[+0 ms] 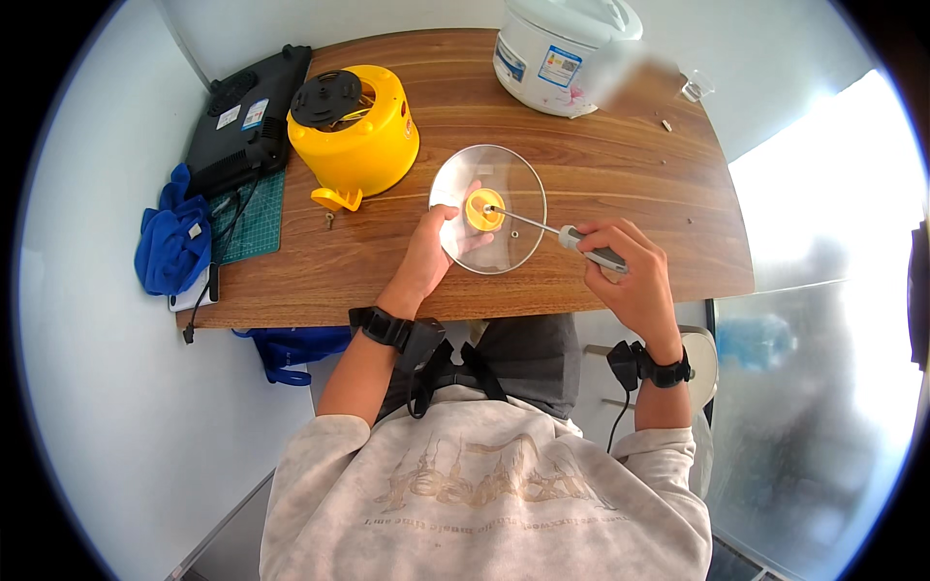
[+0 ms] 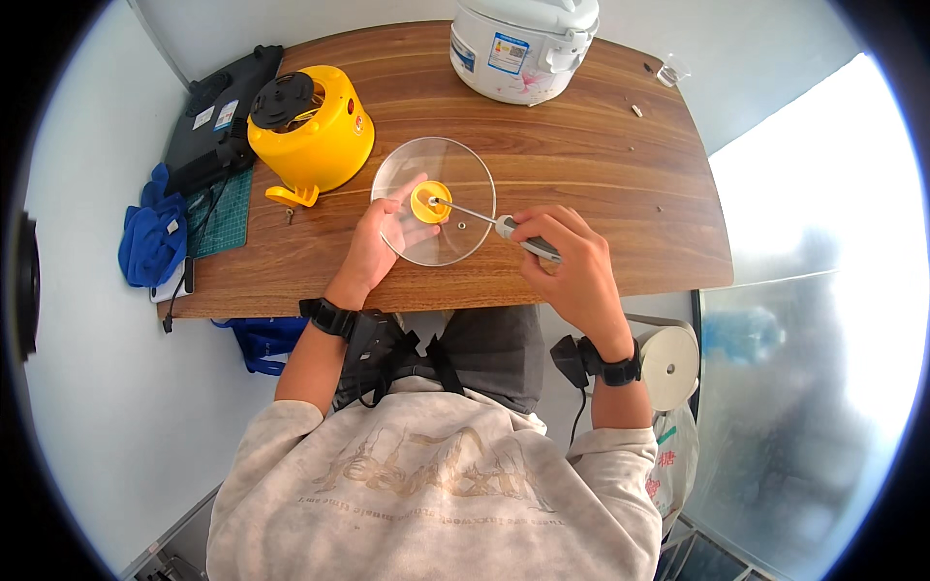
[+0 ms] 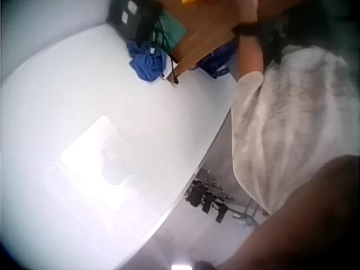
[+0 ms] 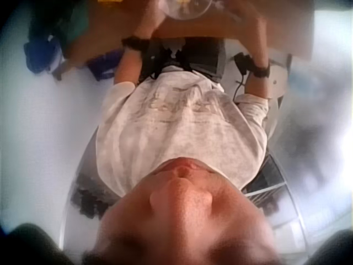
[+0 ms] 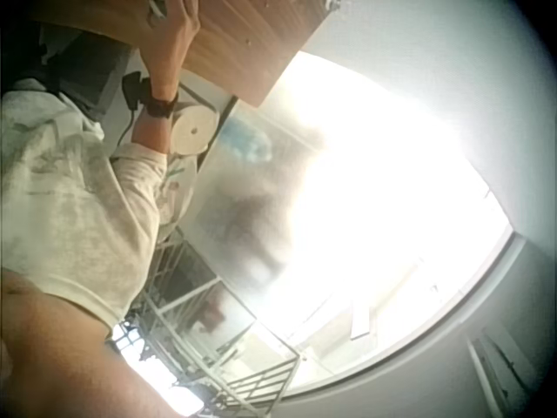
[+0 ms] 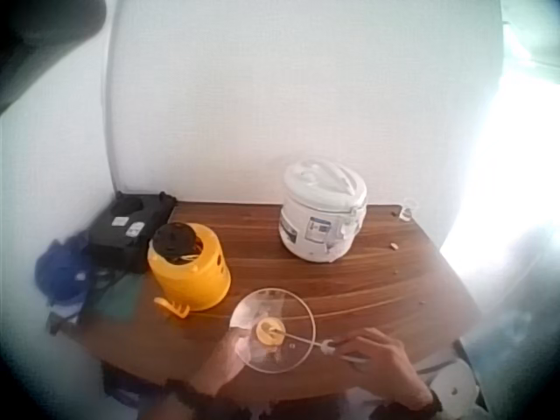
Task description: The person uses a screwdriver to remove screws from the bottom of a yellow kettle and then from a glass lid. They remove the kettle's base cover to expose internal wiring and detach a yellow plastic component from the glass lid.
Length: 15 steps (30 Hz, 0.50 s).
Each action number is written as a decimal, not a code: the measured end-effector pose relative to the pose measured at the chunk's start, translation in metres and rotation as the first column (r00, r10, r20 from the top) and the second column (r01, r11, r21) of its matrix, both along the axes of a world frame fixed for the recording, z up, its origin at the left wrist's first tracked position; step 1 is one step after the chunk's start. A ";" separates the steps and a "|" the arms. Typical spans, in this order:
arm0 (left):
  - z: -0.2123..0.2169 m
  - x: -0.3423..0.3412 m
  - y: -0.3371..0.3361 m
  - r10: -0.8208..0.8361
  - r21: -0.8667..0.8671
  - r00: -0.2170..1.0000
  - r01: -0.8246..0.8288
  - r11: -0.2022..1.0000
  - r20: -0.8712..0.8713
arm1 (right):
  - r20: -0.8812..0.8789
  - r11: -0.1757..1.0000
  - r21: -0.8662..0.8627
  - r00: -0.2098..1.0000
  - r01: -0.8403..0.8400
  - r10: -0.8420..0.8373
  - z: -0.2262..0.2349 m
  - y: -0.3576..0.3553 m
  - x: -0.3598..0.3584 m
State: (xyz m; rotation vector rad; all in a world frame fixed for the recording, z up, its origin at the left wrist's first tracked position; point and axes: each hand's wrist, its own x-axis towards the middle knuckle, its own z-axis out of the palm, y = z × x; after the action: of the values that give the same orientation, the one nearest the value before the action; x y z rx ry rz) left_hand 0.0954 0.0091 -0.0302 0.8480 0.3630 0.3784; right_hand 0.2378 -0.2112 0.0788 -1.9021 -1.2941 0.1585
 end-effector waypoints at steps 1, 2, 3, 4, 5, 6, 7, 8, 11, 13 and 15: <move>0.001 0.000 -0.001 0.004 0.001 1.000 -0.004 1.000 -0.005 | 0.013 1.000 0.000 1.000 -0.011 0.011 0.000 0.000 0.000; 0.002 0.000 -0.001 0.008 0.002 1.000 -0.008 1.000 -0.009 | 0.026 1.000 0.001 0.999 -0.023 0.023 0.001 0.000 0.001; 0.001 0.000 -0.001 -0.004 0.005 1.000 0.004 1.000 -0.005 | 0.039 0.999 0.002 0.999 -0.034 0.034 0.001 0.001 0.001; -0.001 -0.001 0.001 -0.015 0.008 1.000 0.015 1.000 -0.001 | 0.062 0.998 -0.006 0.996 -0.058 0.058 0.003 0.001 0.002; -0.003 -0.001 0.002 -0.027 0.011 1.000 0.027 1.000 0.003 | 0.085 0.997 -0.014 0.993 -0.081 0.082 0.004 0.001 0.003; -0.004 -0.001 0.002 -0.022 0.007 1.000 0.022 1.000 -0.002 | 0.108 0.994 -0.023 0.989 -0.103 0.105 0.006 0.001 0.004; -0.004 -0.001 0.002 -0.017 0.003 1.000 0.017 1.000 -0.006 | 0.130 0.992 -0.034 0.983 -0.122 0.126 0.009 0.002 0.005; -0.005 -0.001 0.002 -0.012 -0.001 1.000 0.012 1.000 -0.011 | 0.152 0.989 -0.045 0.977 -0.142 0.147 0.013 0.004 0.006; -0.005 -0.002 0.003 -0.036 -0.009 0.999 0.036 0.999 -0.001 | 0.198 0.980 -0.053 0.960 -0.190 0.197 0.021 0.009 0.008; -0.003 -0.001 0.002 -0.020 -0.027 1.000 0.020 0.999 -0.014 | 0.208 0.975 -0.066 0.953 -0.210 0.219 0.025 0.012 0.008; -0.003 -0.001 0.002 -0.009 -0.045 1.000 0.008 0.999 -0.017 | 0.203 0.971 -0.092 0.950 -0.222 0.237 0.030 0.014 0.007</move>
State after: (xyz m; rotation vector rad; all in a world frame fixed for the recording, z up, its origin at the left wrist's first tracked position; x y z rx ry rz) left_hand 0.0940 0.0108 -0.0334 0.8095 0.3822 0.3541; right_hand 0.2452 -0.1969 0.1092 -1.8594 -1.6750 0.1220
